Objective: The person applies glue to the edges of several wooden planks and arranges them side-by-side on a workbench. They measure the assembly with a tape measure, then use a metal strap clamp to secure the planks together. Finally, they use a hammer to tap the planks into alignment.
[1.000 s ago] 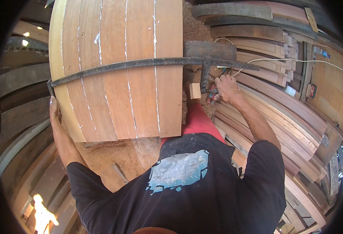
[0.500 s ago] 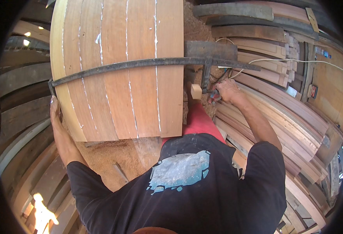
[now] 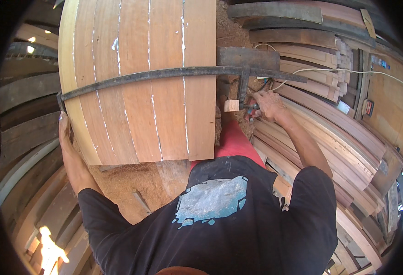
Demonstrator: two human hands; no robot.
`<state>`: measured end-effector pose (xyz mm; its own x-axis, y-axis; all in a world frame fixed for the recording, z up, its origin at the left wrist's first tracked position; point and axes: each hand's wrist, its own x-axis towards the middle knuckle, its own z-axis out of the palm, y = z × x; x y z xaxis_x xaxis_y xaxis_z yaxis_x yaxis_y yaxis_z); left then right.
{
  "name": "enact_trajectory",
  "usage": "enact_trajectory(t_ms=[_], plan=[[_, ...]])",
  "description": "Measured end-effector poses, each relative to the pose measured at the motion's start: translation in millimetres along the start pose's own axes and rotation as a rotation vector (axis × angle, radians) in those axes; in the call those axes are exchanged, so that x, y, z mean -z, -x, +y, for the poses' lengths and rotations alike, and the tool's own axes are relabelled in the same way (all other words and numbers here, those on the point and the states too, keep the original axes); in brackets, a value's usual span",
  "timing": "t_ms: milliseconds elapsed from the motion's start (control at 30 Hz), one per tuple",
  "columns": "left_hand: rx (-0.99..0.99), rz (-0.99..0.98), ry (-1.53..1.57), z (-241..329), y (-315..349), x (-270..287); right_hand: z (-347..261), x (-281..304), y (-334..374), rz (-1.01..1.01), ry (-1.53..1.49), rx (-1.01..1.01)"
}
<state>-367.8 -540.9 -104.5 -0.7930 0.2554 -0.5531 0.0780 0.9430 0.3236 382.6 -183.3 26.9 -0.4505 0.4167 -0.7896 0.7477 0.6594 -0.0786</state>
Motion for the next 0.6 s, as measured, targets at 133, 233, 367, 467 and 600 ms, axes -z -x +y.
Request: enact_trajectory(t_ms=[133,233,367,467,600], plan=[[0.006,-0.002,0.008,2.6,0.7,0.9,-2.0,-0.2,-4.0,-0.055,0.140,0.024],[0.010,-0.005,0.021,2.4,2.6,1.2,-6.1,-0.1,-0.8,0.064,0.110,-0.051],[0.019,-0.011,0.031,3.1,4.6,-2.2,14.3,-25.1,-2.6,0.008,0.034,0.090],[0.023,-0.017,0.051,5.9,5.6,-1.5,-12.5,12.9,-0.1,-0.064,0.121,-0.049],[0.049,-0.026,0.121,10.9,10.0,-3.9,-11.2,17.1,5.4,0.247,-0.425,-0.136]])
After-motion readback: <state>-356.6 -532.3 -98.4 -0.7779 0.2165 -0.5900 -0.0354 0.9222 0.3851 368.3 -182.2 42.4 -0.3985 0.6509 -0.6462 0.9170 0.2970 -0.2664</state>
